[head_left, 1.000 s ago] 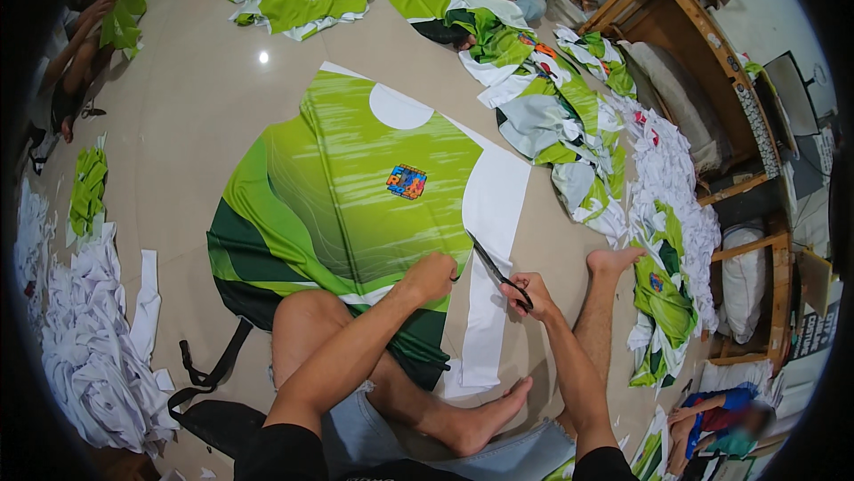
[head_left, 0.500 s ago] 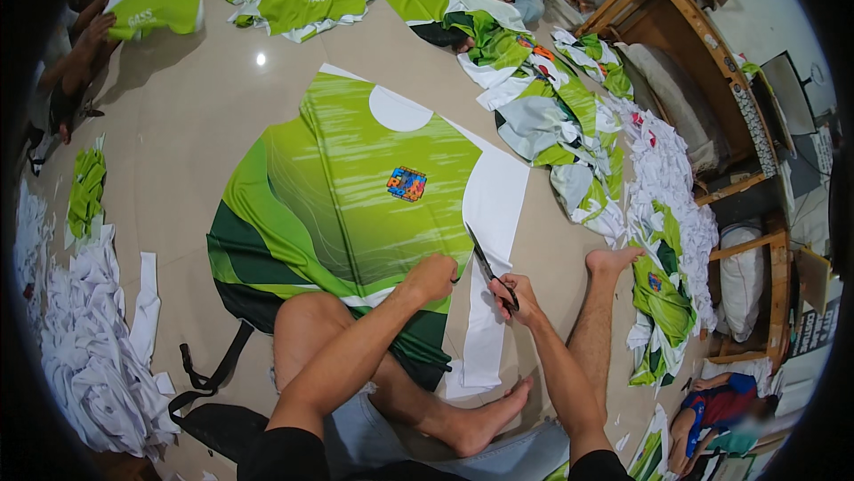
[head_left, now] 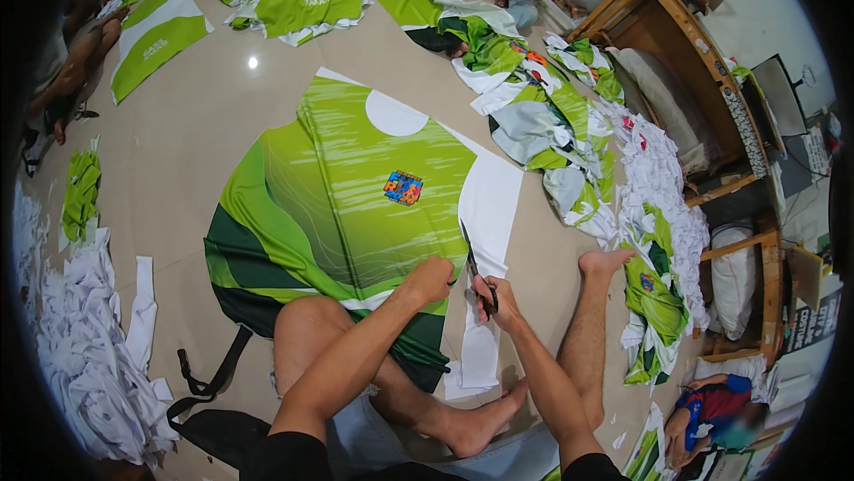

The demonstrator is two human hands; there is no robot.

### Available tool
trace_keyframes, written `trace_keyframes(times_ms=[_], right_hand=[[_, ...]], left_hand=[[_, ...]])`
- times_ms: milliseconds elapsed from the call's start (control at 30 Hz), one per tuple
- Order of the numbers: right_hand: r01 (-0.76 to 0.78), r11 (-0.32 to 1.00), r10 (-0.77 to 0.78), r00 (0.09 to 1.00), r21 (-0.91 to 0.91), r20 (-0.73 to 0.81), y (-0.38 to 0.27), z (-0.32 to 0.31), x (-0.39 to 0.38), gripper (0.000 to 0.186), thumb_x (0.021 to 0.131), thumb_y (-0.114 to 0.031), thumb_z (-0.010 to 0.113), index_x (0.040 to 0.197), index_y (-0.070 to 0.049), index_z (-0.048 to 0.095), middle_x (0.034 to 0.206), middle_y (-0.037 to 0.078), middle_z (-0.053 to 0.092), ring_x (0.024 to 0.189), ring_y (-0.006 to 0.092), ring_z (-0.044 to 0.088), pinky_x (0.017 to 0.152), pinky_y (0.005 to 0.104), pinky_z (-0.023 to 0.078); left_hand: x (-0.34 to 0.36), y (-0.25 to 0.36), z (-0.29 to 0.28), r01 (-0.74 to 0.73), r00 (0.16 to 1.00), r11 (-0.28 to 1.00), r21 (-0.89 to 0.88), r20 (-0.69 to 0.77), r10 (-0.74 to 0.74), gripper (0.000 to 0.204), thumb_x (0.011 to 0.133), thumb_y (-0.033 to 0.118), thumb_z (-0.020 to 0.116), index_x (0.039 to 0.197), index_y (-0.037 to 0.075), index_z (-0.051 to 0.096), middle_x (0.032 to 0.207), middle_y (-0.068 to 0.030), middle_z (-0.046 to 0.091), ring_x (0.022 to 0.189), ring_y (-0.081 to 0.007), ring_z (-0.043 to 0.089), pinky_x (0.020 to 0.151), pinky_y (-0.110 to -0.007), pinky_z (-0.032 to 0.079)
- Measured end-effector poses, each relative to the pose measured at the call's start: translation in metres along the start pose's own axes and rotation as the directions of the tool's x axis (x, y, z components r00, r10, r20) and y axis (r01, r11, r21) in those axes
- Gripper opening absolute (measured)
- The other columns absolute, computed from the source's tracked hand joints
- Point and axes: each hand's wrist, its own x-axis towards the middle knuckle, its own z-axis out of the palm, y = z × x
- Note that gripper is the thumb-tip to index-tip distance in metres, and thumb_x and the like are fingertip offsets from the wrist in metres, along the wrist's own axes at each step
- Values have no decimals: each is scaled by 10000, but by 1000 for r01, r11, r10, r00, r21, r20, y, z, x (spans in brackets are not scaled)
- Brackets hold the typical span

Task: The person sits on the floor and uses scissors to cut green and white patterned fabric pieces. They repeatedly pick up fabric, align it, cut along the edges, and place the cut pieces aside. Other people are visible in the background performing similar tasks.

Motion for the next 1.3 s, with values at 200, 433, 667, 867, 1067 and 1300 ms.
trace_keyframes(times_ms=[200, 433, 667, 867, 1067, 1300], right_hand=[[36, 997, -41, 997, -72, -64, -8, 25, 1, 631, 805, -565, 777, 888, 9, 528, 571, 37, 541, 382, 122, 506, 346, 269, 391], [1, 985, 6, 999, 173, -44, -15, 48, 11, 639, 837, -579, 735, 899, 10, 494, 578, 55, 524, 372, 170, 510, 350, 287, 420], [34, 996, -19, 982, 77, -189, -23, 72, 23, 619, 842, -567, 736, 873, -2, 485, 582, 66, 513, 387, 179, 514, 345, 314, 402], [-9, 959, 63, 981, 283, -184, -40, 79, 29, 596, 841, -550, 746, 720, -32, 477, 565, 64, 500, 401, 194, 525, 355, 336, 410], [8, 993, 25, 957, 114, -287, -58, 97, 35, 639, 810, -651, 716, 745, -43, 528, 586, 51, 499, 416, 184, 515, 369, 331, 431], [7, 962, 68, 963, 274, -260, -57, 98, 54, 655, 808, -698, 679, 729, -62, 542, 594, 55, 516, 421, 201, 520, 380, 373, 450]], left_hand=[[-2, -4, 3, -55, 994, 998, -25, -94, 53, 192, 642, -14, 645, 818, 14, 718, 808, -215, 693, 799, -389, 683, 723, -450, 533], [-3, 5, -11, 72, 997, 995, 74, 31, -74, 186, 704, 62, 726, 866, -28, 707, 930, -275, 692, 926, -406, 688, 806, -478, 560], [-22, 38, -49, 174, 983, 979, 107, 43, -179, 256, 720, 153, 762, 921, 2, 711, 943, -207, 722, 917, -373, 705, 774, -474, 563], [-27, 44, -66, 221, 971, 958, 180, 45, -233, 275, 748, 228, 779, 921, 24, 718, 941, -188, 730, 909, -353, 711, 765, -478, 553], [-25, 36, -63, 211, 976, 962, 172, 6, -215, 283, 769, 265, 772, 916, 30, 715, 921, -190, 729, 900, -358, 708, 765, -480, 545], [-28, 29, -73, 256, 964, 959, 122, -109, -244, 144, 677, 132, 704, 811, 88, 734, 829, -178, 716, 833, -366, 694, 754, -442, 543]])
